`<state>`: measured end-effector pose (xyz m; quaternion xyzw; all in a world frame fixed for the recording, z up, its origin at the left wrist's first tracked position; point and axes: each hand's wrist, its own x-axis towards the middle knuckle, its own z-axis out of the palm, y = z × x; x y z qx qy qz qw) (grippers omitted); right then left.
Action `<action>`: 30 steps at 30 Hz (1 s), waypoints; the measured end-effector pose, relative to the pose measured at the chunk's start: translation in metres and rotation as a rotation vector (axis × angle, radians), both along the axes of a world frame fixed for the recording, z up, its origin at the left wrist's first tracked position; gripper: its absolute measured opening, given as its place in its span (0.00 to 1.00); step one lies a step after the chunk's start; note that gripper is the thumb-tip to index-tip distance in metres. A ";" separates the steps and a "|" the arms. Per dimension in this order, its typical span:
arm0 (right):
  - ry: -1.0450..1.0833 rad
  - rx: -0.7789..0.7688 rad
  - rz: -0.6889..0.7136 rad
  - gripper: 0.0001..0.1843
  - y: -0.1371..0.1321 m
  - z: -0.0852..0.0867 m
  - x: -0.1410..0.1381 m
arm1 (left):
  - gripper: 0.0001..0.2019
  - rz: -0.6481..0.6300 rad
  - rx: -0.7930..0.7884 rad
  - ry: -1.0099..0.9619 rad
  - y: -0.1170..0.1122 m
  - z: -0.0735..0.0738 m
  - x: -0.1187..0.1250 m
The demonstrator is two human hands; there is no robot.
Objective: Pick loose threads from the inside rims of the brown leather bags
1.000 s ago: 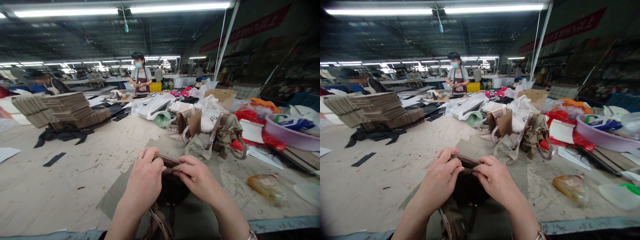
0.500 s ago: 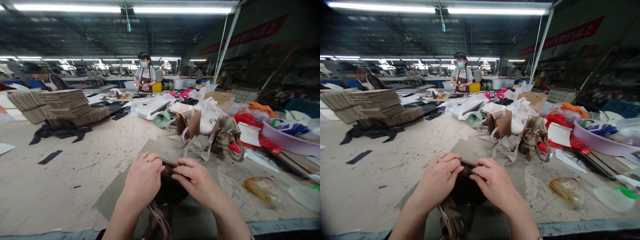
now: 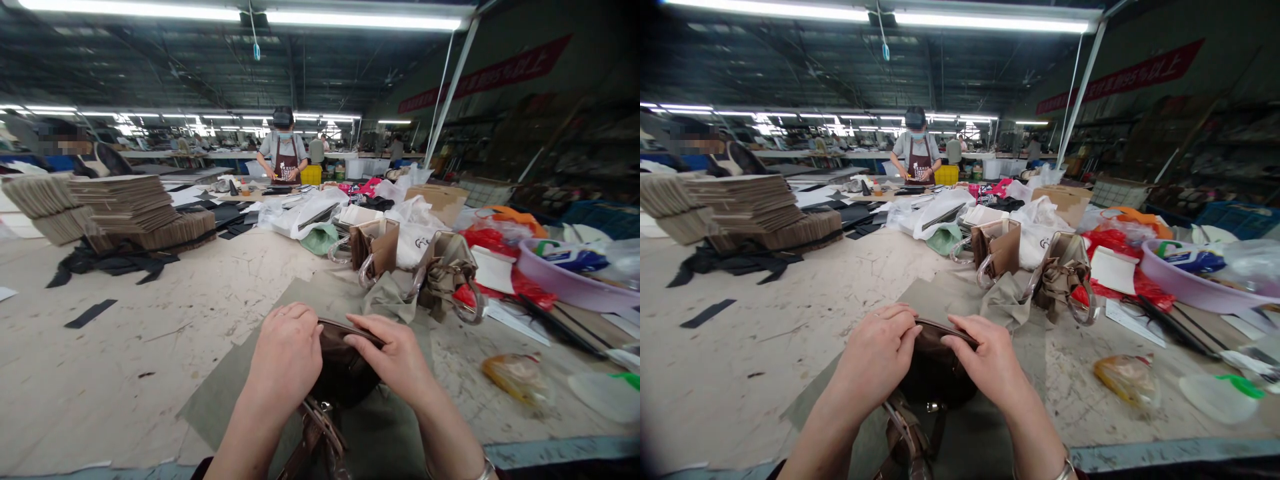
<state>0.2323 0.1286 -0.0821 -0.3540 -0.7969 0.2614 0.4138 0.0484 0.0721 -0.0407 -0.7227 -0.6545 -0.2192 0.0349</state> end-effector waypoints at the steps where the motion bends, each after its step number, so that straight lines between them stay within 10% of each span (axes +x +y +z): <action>1: 0.004 -0.024 0.010 0.10 0.000 0.002 0.000 | 0.09 0.011 -0.004 0.005 0.000 0.000 0.000; 30: -0.049 -0.179 0.108 0.13 0.000 0.011 0.009 | 0.09 0.076 -0.044 -0.007 0.002 0.002 0.001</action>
